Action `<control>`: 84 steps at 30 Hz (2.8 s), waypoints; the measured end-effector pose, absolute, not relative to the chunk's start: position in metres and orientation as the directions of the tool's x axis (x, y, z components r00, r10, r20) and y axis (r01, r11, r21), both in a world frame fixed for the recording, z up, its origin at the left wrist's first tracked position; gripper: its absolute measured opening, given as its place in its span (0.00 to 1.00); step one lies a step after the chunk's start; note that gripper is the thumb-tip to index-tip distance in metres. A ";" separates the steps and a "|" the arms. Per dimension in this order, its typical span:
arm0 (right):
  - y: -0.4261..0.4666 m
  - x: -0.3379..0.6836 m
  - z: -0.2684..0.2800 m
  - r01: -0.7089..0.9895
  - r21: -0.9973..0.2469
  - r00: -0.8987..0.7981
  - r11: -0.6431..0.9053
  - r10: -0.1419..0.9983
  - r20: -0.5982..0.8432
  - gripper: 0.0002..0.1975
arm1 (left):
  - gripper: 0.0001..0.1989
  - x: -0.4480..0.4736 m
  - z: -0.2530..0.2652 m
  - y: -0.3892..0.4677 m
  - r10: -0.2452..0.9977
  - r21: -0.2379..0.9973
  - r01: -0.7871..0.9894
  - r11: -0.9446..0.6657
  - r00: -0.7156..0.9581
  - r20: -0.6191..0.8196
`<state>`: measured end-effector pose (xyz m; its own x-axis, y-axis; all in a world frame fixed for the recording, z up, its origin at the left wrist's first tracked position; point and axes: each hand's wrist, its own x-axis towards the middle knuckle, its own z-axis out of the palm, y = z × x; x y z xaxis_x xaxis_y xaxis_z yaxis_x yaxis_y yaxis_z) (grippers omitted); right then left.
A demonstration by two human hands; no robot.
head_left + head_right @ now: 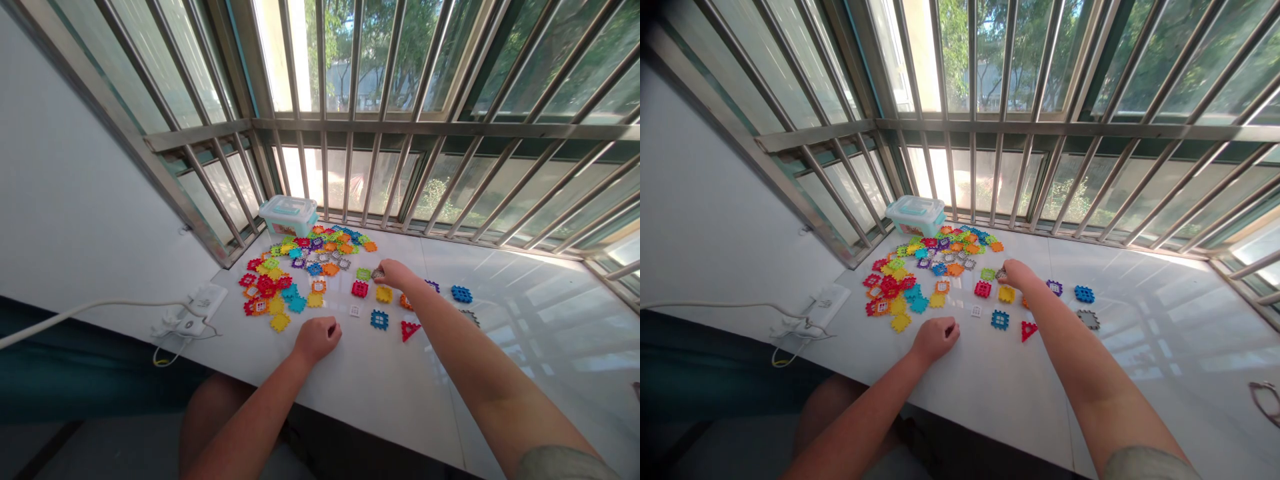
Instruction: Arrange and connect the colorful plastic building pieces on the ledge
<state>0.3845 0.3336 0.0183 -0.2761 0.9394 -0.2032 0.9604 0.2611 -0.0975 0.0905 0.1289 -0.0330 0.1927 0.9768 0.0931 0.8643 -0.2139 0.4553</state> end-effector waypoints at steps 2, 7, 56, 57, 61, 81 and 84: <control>0.334 0.387 0.019 0.959 -0.103 -0.279 0.263 0.937 -0.211 0.21 | 0.16 0.090 -0.033 0.129 0.977 0.456 0.864 -0.213 0.191 0.095; 0.336 0.398 0.025 0.958 -0.105 -0.286 0.268 0.927 -0.241 0.22 | 0.17 0.090 -0.033 0.129 0.975 0.457 0.861 -0.222 0.199 0.099; 0.320 0.410 0.045 0.927 -0.116 -0.369 0.356 0.921 -0.122 0.21 | 0.17 0.092 -0.029 0.128 0.984 0.463 0.869 -0.174 0.175 0.039; 0.316 0.409 0.049 0.921 -0.116 -0.386 0.373 0.915 -0.119 0.19 | 0.17 0.092 -0.030 0.128 0.983 0.463 0.869 -0.176 0.176 0.042; 0.297 0.401 0.055 0.883 -0.123 -0.468 0.453 0.870 -0.156 0.19 | 0.17 0.091 -0.032 0.129 0.980 0.456 0.868 -0.196 0.186 0.067; 0.272 0.382 0.024 0.897 -0.119 -0.442 0.426 0.858 -0.260 0.29 | 0.17 0.091 -0.033 0.129 0.982 0.458 0.869 -0.189 0.181 0.062; 0.270 0.382 0.024 0.893 -0.127 -0.449 0.431 0.856 -0.256 0.27 | 0.17 0.091 -0.033 0.129 0.980 0.458 0.867 -0.198 0.184 0.074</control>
<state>0.3815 0.2696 0.0244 -0.4494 0.8558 -0.2561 0.8933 0.4310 -0.1272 0.0912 0.1287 -0.0334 0.1843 0.9801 0.0741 0.8669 -0.1976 0.4576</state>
